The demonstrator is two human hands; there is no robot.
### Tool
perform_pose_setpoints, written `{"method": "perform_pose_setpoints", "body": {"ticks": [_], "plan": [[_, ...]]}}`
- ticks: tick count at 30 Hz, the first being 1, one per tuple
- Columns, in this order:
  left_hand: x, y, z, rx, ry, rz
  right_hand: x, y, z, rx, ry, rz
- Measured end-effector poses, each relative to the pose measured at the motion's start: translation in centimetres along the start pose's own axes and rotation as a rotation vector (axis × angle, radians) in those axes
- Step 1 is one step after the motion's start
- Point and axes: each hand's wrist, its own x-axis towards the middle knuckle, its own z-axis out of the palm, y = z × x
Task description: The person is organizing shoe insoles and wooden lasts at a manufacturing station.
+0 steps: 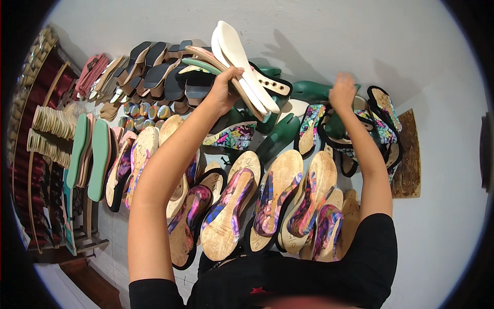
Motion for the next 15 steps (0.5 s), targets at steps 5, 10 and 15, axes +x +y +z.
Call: {"method": "perform_pose_setpoints", "body": {"ticks": [5, 10, 15], "plan": [[-0.9, 0.8, 0.3, -0.018, 0.07, -0.005, -1.7, -4.4, 7.3, 0.432, -0.761, -0.501], [-1.8, 2.4, -3.2, -0.038, 0.171, 0.053, -2.9, -7.8, 9.7, 0.26, -0.988, -0.632], [-2.6, 4.1, -6.4, -0.011, 0.156, 0.052, -3.9, -8.1, 9.5, 0.115, -0.794, -0.696]]}}
